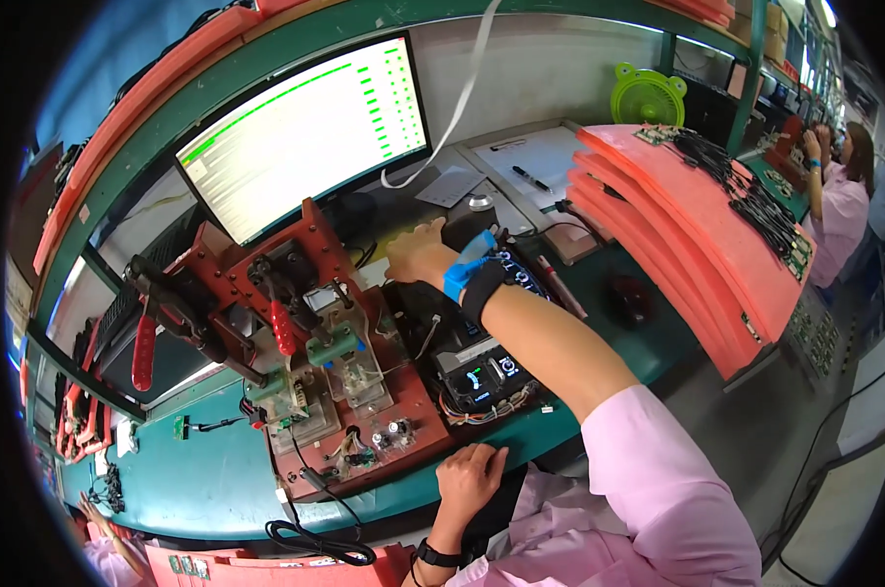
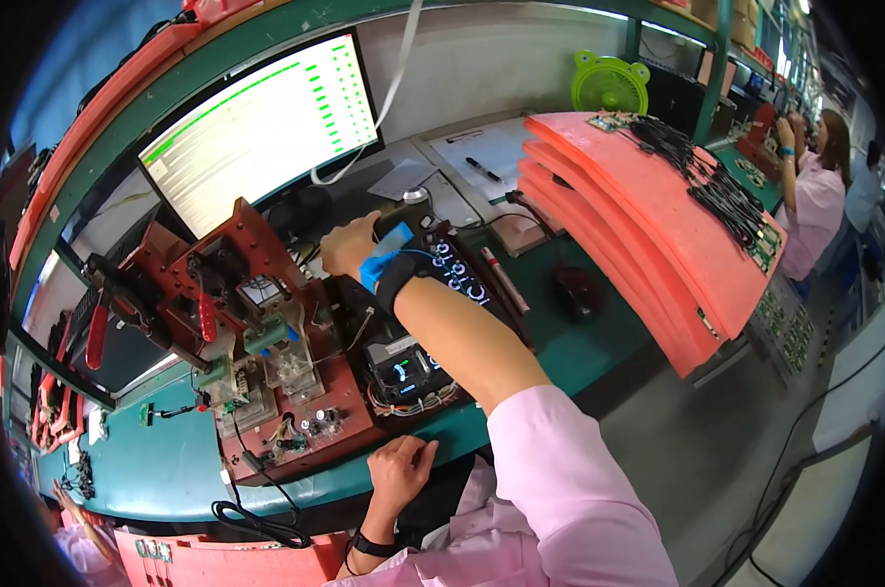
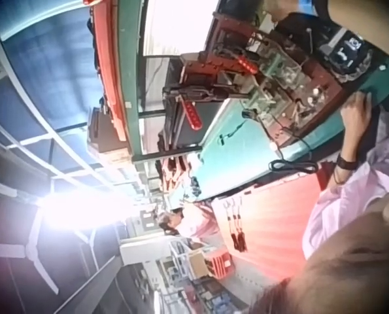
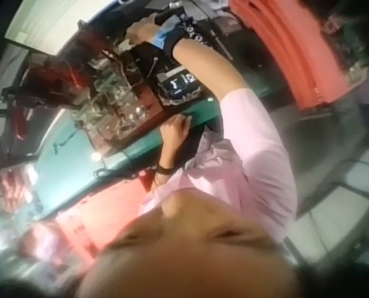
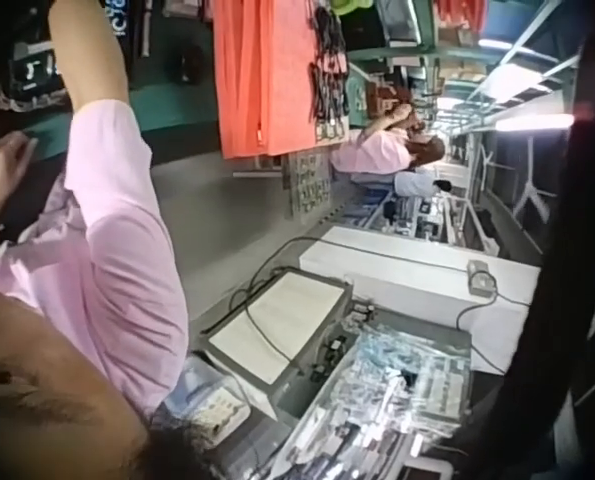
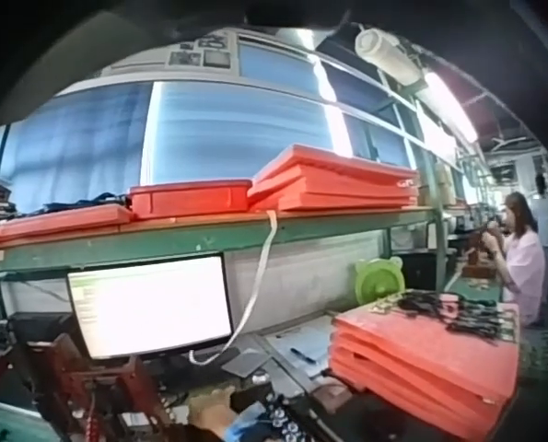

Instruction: The person picks up a circuit board and cable, connects them, and places the board into a testing fixture. They press down on the fixture's levers, use a mouse to interact with a monitor, and press buttons on a control panel before removing the board and cable and placing them on a foam sheet.

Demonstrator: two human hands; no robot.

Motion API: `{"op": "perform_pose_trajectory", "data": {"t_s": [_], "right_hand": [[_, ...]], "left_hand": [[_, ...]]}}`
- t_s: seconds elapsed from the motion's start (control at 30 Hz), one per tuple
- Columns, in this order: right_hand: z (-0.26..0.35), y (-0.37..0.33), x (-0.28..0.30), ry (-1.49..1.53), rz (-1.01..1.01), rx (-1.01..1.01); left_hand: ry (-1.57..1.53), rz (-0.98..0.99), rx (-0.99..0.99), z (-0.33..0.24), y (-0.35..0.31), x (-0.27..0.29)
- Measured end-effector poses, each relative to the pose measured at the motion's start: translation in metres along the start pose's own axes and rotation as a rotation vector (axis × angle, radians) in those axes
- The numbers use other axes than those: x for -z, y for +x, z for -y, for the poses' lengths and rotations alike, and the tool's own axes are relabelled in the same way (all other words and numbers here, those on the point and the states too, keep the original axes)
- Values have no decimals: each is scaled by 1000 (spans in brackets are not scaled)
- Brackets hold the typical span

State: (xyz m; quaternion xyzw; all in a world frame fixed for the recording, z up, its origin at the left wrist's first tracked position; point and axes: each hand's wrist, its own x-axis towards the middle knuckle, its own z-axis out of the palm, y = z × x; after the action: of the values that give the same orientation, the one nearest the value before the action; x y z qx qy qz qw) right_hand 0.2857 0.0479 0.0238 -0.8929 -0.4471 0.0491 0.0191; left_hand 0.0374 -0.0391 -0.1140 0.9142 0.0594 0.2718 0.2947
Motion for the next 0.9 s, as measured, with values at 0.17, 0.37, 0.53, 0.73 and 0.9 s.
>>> {"op": "perform_pose_trajectory", "data": {"t_s": [0.17,0.37,0.53,0.73,0.9], "right_hand": [[-3,6,-11,212,-223,61],[7,2,-23,83,-378,19],[-8,4,-22,370,-428,103],[13,-2,-12,215,-346,8],[-7,5,-16,398,-414,15]], "left_hand": [[12,13,-13,2,1,4],[16,-13,-28,3,0,1],[17,-19,-46,-1,-1,1],[44,-19,-58,4,-5,5],[8,4,-87,2,2,0]]}}
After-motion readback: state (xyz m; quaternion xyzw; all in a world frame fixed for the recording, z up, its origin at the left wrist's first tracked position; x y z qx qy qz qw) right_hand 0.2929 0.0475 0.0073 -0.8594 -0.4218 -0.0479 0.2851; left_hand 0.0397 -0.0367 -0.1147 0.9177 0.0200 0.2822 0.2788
